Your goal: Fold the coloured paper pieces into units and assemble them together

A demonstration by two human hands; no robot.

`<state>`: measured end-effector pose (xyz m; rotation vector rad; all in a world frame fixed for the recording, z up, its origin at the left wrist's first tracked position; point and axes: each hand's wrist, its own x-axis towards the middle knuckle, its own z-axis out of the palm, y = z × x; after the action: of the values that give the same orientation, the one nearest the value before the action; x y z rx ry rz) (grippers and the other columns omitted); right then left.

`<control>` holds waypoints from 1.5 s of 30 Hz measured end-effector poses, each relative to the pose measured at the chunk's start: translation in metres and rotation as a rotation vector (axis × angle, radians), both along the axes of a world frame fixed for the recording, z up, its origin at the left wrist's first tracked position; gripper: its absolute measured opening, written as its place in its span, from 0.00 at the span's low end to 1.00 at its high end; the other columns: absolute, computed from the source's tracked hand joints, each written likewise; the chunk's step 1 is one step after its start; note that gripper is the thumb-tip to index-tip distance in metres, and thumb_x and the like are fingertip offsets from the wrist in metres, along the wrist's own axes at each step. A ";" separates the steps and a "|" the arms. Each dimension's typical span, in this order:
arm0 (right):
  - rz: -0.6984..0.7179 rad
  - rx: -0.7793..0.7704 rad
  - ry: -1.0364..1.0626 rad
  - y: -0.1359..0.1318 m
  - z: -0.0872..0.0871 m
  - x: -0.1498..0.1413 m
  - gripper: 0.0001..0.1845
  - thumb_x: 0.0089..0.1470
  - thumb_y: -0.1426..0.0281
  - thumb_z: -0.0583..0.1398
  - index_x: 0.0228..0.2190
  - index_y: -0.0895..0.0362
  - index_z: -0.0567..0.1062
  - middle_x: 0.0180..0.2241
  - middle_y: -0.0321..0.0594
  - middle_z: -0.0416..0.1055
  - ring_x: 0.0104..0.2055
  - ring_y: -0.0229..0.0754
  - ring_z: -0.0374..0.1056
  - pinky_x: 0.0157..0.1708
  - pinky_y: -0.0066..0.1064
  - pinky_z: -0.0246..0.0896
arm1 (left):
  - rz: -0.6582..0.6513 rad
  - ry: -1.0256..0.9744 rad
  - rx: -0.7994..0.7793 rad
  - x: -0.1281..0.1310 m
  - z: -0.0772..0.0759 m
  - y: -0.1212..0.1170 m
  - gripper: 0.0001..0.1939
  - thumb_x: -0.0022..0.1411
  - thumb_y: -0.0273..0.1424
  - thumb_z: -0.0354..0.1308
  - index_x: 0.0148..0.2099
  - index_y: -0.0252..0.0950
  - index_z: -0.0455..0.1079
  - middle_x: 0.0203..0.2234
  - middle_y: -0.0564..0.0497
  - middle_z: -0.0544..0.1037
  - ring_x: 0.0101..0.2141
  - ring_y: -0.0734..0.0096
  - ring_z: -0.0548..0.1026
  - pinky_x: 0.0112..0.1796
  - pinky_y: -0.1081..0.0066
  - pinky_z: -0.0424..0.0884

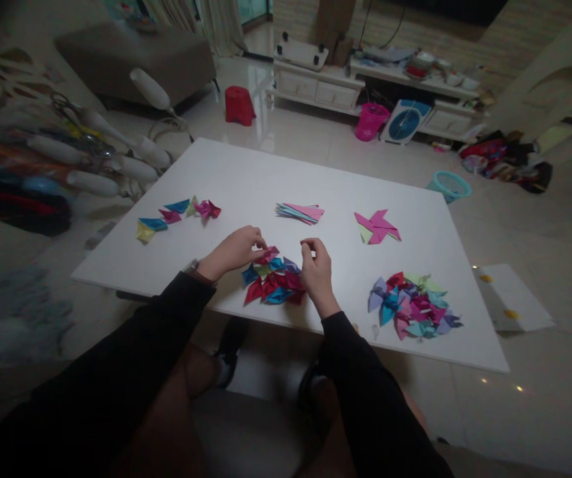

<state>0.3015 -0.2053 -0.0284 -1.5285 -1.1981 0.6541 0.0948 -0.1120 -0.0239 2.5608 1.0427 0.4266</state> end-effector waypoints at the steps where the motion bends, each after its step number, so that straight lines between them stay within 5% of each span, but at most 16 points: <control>1: 0.002 0.006 -0.011 0.001 -0.001 0.000 0.12 0.60 0.61 0.54 0.36 0.54 0.74 0.39 0.41 0.73 0.43 0.45 0.68 0.41 0.34 0.64 | 0.018 0.021 -0.022 -0.001 0.000 0.001 0.07 0.61 0.29 0.61 0.34 0.36 0.81 0.31 0.46 0.76 0.36 0.63 0.73 0.39 0.66 0.67; 14: 0.032 0.021 -0.098 -0.003 0.000 -0.007 0.10 0.58 0.65 0.56 0.36 0.56 0.74 0.38 0.43 0.73 0.42 0.46 0.69 0.36 0.34 0.62 | 0.082 0.124 -0.057 0.011 -0.006 -0.014 0.07 0.58 0.32 0.62 0.31 0.36 0.79 0.29 0.44 0.79 0.32 0.61 0.76 0.34 0.66 0.67; 20: 0.049 0.019 -0.142 -0.006 -0.002 -0.008 0.09 0.57 0.65 0.57 0.37 0.55 0.74 0.39 0.44 0.74 0.42 0.47 0.70 0.37 0.36 0.63 | 0.229 0.068 -0.122 0.001 -0.008 -0.007 0.11 0.62 0.36 0.58 0.37 0.36 0.79 0.31 0.44 0.80 0.34 0.60 0.76 0.38 0.65 0.70; 26: 0.116 0.022 -0.158 0.000 -0.001 -0.018 0.09 0.56 0.65 0.57 0.37 0.54 0.74 0.40 0.45 0.74 0.43 0.49 0.69 0.37 0.39 0.65 | 0.640 -0.056 -0.173 -0.056 -0.025 0.021 0.23 0.61 0.33 0.56 0.59 0.35 0.67 0.44 0.42 0.78 0.45 0.57 0.76 0.47 0.62 0.71; 32: 0.167 0.042 -0.165 0.006 0.008 -0.030 0.09 0.55 0.67 0.57 0.38 0.54 0.73 0.40 0.45 0.73 0.44 0.50 0.68 0.40 0.43 0.67 | 1.262 0.041 -0.196 -0.147 -0.046 0.032 0.29 0.61 0.42 0.56 0.61 0.36 0.63 0.63 0.34 0.61 0.63 0.39 0.60 0.57 0.48 0.62; 36: 0.200 0.086 -0.219 0.005 0.012 -0.033 0.09 0.55 0.68 0.57 0.39 0.53 0.73 0.41 0.45 0.73 0.45 0.51 0.67 0.42 0.43 0.66 | 1.327 0.048 -0.278 -0.172 -0.056 0.031 0.26 0.58 0.42 0.57 0.56 0.34 0.67 0.63 0.32 0.59 0.63 0.34 0.59 0.57 0.43 0.59; 45: 0.182 0.083 -0.235 0.001 0.012 -0.019 0.08 0.54 0.69 0.57 0.38 0.53 0.73 0.40 0.44 0.72 0.44 0.50 0.67 0.40 0.42 0.66 | 1.363 0.007 -0.343 -0.159 -0.051 0.034 0.28 0.54 0.42 0.61 0.51 0.26 0.68 0.61 0.23 0.62 0.62 0.28 0.59 0.56 0.40 0.58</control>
<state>0.2826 -0.2048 -0.0167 -1.4669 -1.5371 0.5450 -0.0644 -0.0776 -0.0744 1.2206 2.4613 0.4565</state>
